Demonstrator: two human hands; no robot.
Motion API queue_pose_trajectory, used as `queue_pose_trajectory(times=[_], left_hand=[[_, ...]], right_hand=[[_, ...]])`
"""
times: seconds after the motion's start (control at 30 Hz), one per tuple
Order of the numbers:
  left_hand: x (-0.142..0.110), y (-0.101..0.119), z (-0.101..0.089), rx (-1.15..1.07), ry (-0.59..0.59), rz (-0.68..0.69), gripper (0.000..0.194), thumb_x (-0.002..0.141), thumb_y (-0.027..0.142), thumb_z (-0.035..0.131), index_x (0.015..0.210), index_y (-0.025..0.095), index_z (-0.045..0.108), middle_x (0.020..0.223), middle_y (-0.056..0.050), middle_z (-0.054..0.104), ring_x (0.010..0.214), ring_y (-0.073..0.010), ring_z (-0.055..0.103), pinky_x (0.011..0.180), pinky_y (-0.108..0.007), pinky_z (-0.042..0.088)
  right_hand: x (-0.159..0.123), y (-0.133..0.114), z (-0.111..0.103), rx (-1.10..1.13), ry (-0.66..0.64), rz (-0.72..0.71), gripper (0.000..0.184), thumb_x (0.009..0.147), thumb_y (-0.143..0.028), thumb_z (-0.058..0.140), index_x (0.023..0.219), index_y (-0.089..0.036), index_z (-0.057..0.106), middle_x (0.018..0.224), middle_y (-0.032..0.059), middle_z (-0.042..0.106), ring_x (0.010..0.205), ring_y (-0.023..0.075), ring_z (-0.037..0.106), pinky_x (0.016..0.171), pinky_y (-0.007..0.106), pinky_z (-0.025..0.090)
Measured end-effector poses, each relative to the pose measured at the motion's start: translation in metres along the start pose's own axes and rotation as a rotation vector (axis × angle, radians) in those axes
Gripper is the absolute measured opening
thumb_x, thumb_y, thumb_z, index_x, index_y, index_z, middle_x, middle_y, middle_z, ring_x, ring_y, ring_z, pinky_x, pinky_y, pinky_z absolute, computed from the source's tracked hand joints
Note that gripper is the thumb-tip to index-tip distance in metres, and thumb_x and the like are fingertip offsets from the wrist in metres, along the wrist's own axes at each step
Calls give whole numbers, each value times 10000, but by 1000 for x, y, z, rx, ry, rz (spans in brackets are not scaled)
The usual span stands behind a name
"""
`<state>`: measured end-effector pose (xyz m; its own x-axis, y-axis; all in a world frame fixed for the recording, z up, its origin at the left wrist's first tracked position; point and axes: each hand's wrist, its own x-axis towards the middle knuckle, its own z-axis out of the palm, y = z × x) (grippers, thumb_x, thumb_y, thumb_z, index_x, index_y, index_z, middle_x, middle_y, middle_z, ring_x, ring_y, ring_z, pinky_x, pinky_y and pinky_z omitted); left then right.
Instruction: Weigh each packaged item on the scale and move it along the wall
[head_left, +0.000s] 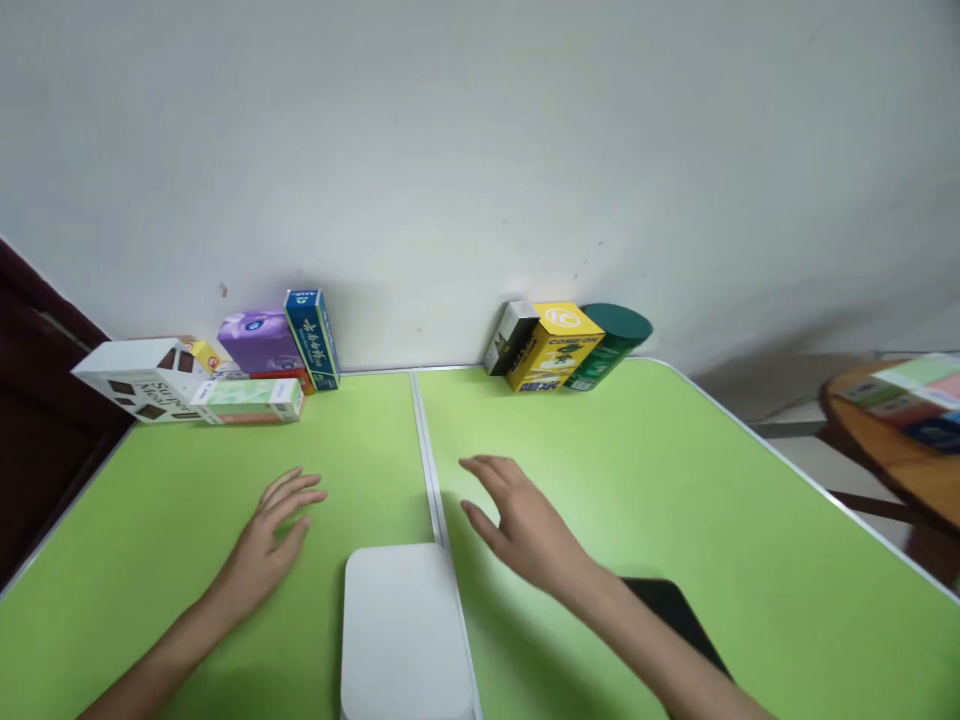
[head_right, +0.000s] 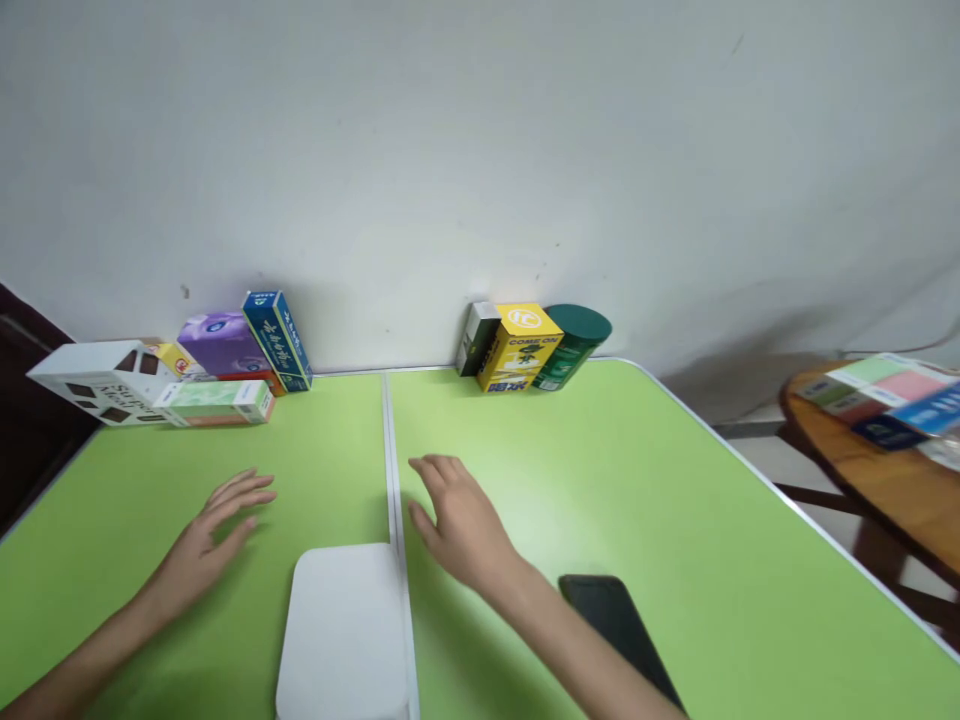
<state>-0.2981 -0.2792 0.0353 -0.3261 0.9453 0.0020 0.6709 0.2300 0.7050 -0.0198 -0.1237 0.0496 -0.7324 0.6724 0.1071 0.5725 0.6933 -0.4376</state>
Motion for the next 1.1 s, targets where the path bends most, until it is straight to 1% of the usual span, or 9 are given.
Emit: queue_pose_trajectory(times=[0.13,0.27,0.4,0.5,0.6,0.7,0.77,0.93,1.1], left_hand=[[-31,-27,-10,-29,33,-122,330,851,374,451,1076,268,667,1348,-52,530,1341,-282,354,1096,-591,262],[-48,-35,-6,-94,9,-150,318,863,339,436,1075,284,665,1356,-41,520,1337,-267,364,1098,-584,265],[-50,-34,-6,-109,-24,-67,308,867,286,445,1100,309,645,1371,-16,501,1367,-236,319,1126,-544,231],[-33,-51,-17,-181,52,-120,417,847,248,489,1256,314,534,1462,-17,391,1386,-232,288,1140,-500,218],[5,-86,-38,-343,277,-275,597,808,172,519,1381,250,371,1502,-81,324,1392,-241,281,1140,-465,228],[53,-122,-63,-452,536,-381,607,781,84,507,1361,188,361,1473,-147,357,1374,-248,322,1121,-432,276],[81,-137,-76,-468,623,-405,590,773,43,498,1335,169,371,1453,-172,378,1361,-252,347,1107,-415,302],[116,-147,-83,-457,664,-392,543,788,13,466,1315,66,344,1381,-240,426,1310,-265,407,1060,-370,351],[110,-150,-74,-401,623,-387,536,815,92,437,1336,32,328,1408,-242,337,1302,-305,404,1070,-375,335]], right_hand=[[-54,-29,26,147,-139,165,429,876,-218,442,1288,-113,502,1247,162,555,1142,267,534,996,447,455],[-58,-60,44,251,-182,156,431,869,-231,446,1287,-139,500,1268,152,537,1162,260,520,1001,430,447],[-18,-93,52,352,-232,66,450,853,-242,471,1292,-150,500,1282,140,536,1184,258,506,1030,427,414],[23,-112,64,478,-301,37,504,845,-276,490,1334,-156,456,1330,129,516,1222,250,485,1051,420,393],[73,-121,88,624,-326,92,575,824,-291,518,1366,-137,406,1318,144,529,1184,241,519,1026,423,415],[129,-125,115,799,-257,204,639,777,-255,555,1380,-126,387,1326,159,526,1185,242,526,993,410,444],[164,-129,131,882,-183,281,680,756,-237,562,1397,-122,367,1377,171,483,1236,251,493,994,395,444],[223,-145,154,869,-47,304,758,740,-191,533,1448,-150,268,1507,122,316,1354,255,355,1088,424,330],[229,-153,157,871,-28,284,761,749,-203,526,1455,-126,251,1475,124,376,1337,253,386,1075,450,346]])
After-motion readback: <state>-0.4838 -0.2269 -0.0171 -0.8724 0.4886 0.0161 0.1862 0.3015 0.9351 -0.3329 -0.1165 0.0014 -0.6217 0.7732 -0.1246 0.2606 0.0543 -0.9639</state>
